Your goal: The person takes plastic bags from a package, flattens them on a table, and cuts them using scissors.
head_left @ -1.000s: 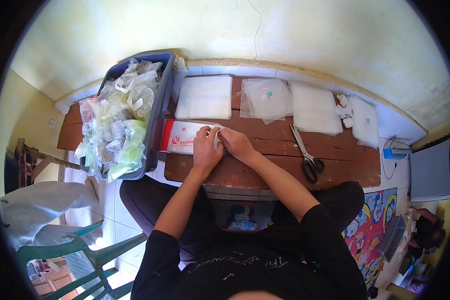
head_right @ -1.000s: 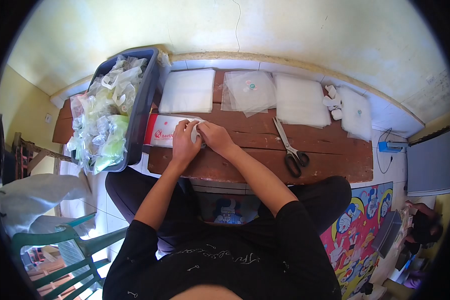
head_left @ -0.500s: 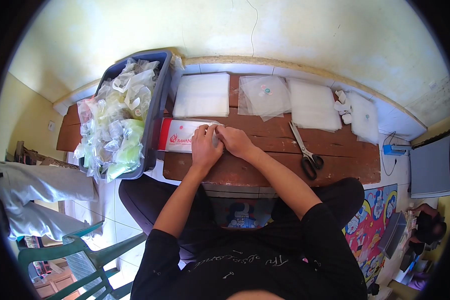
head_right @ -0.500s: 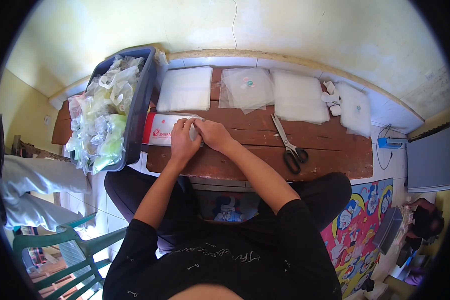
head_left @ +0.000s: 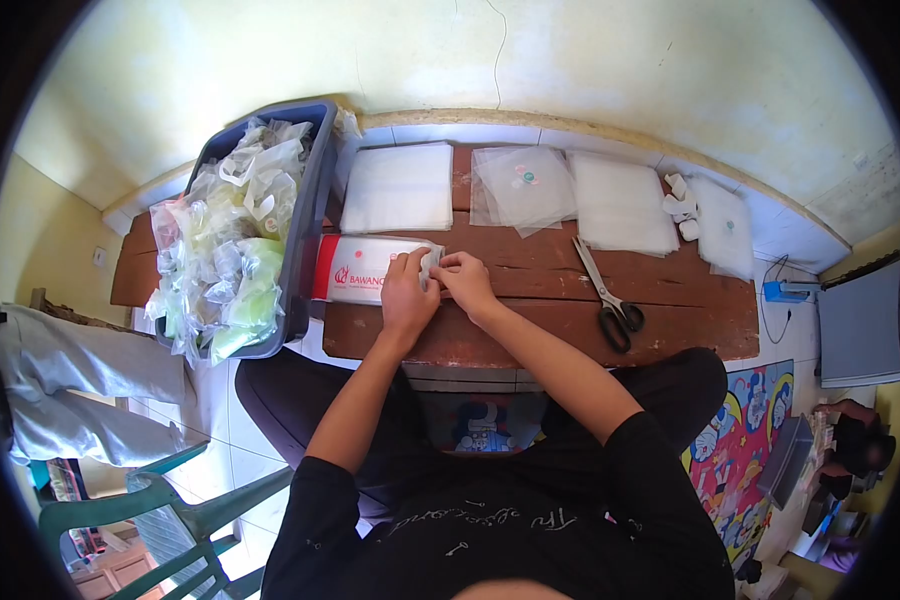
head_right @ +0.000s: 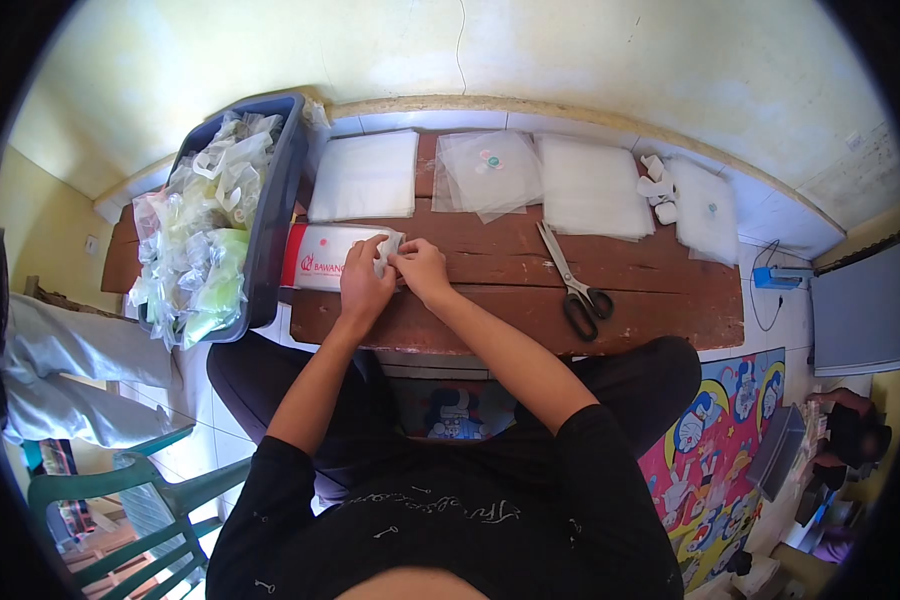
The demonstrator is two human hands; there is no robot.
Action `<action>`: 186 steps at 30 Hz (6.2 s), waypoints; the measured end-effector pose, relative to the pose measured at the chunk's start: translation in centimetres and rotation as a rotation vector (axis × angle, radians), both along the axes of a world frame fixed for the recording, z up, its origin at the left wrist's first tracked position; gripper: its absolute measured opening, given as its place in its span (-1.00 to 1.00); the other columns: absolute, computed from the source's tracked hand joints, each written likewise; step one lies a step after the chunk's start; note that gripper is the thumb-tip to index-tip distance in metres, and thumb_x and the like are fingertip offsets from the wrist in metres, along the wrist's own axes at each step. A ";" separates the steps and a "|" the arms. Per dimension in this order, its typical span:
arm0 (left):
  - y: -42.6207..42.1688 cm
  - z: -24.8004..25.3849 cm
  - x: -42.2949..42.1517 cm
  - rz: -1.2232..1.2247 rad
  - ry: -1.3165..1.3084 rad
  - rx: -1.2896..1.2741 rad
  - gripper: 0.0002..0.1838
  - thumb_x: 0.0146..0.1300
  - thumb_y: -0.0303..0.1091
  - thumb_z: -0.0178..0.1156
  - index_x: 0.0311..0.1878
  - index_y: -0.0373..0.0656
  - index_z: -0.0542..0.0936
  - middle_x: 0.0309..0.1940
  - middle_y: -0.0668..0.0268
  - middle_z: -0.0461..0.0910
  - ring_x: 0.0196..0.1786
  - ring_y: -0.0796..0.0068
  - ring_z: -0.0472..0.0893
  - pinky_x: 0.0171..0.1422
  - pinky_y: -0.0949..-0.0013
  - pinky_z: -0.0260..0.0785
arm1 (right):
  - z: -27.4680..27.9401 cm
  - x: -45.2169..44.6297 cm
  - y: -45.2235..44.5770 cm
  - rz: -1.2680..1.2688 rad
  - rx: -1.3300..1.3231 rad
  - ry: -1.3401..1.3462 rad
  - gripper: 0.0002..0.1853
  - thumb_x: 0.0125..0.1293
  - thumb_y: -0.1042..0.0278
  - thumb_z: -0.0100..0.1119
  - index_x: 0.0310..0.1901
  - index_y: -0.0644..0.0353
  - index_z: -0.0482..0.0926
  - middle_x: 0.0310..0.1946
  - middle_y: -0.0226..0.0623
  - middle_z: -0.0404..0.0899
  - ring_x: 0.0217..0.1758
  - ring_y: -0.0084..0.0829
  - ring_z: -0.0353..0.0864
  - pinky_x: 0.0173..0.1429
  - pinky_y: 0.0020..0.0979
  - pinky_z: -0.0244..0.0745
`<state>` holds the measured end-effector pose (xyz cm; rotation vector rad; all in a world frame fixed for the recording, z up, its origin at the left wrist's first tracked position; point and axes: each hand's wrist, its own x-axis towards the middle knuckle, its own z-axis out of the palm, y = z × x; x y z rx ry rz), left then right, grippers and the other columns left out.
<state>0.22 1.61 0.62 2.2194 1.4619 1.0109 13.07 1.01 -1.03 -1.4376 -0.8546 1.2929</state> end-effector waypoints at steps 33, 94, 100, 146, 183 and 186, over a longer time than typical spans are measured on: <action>0.3 -0.4 -0.5 0.056 -0.139 -0.103 -0.59 0.09 -0.51 0.24 0.07 -0.18 0.61 -0.44 0.15 0.55 -0.37 0.15 0.57 -0.22 0.12 0.45 | -2.6 -0.6 1.7 0.044 0.008 0.265 -0.83 0.36 0.36 0.32 -0.26 0.17 0.50 -0.36 -0.34 0.61 -0.27 -0.50 0.65 -0.17 -0.48 0.59; -0.7 1.0 0.3 0.047 0.129 0.124 -0.91 0.13 -0.39 0.30 -0.30 -0.15 0.62 -0.34 0.20 0.55 -0.21 0.13 0.59 -0.11 0.09 0.43 | 0.8 4.9 -0.4 0.473 0.958 -1.009 -0.69 0.12 0.55 0.08 -0.07 0.23 0.62 -0.07 -0.24 0.66 0.11 -0.16 0.51 0.25 -0.11 0.39; -0.7 1.0 0.4 0.060 0.120 0.102 -0.90 0.13 -0.37 0.31 -0.30 -0.15 0.66 -0.33 0.20 0.56 -0.20 0.14 0.59 -0.09 0.10 0.42 | 0.1 5.0 -0.9 0.627 0.912 -1.259 -0.67 0.16 0.44 0.11 -0.02 0.12 0.64 -0.04 -0.44 0.68 -0.01 -0.33 0.52 0.07 -0.25 0.44; -2.7 1.3 2.4 -0.239 -0.157 0.333 -0.86 0.03 -0.48 0.39 -0.30 -0.13 0.67 -0.33 0.33 0.56 -0.23 0.25 0.52 -0.11 0.20 0.27 | -3.5 5.1 1.3 0.691 0.775 -0.891 -0.83 0.16 0.17 0.21 -0.31 0.04 0.63 -0.36 -0.20 0.69 -0.26 -0.05 0.68 -0.13 -0.12 0.58; -3.4 1.9 2.9 -0.324 -0.196 0.318 -0.85 0.02 -0.55 0.39 -0.31 -0.18 0.65 -0.35 0.31 0.60 -0.26 0.28 0.54 -0.12 0.25 0.30 | -1.7 4.8 0.3 0.732 0.855 -0.874 -0.72 0.16 0.21 0.24 -0.08 0.01 0.59 -0.08 -0.32 0.66 0.05 -0.19 0.63 0.10 -0.20 0.56; -3.5 2.1 2.9 -0.332 -0.194 0.315 -0.85 0.02 -0.55 0.39 -0.30 -0.18 0.65 -0.35 0.31 0.61 -0.26 0.28 0.54 -0.12 0.24 0.30 | -2.3 4.7 0.5 0.655 0.949 -0.849 -0.68 0.15 0.21 0.24 -0.04 0.01 0.59 -0.05 -0.32 0.64 0.09 -0.19 0.61 0.23 -0.21 0.51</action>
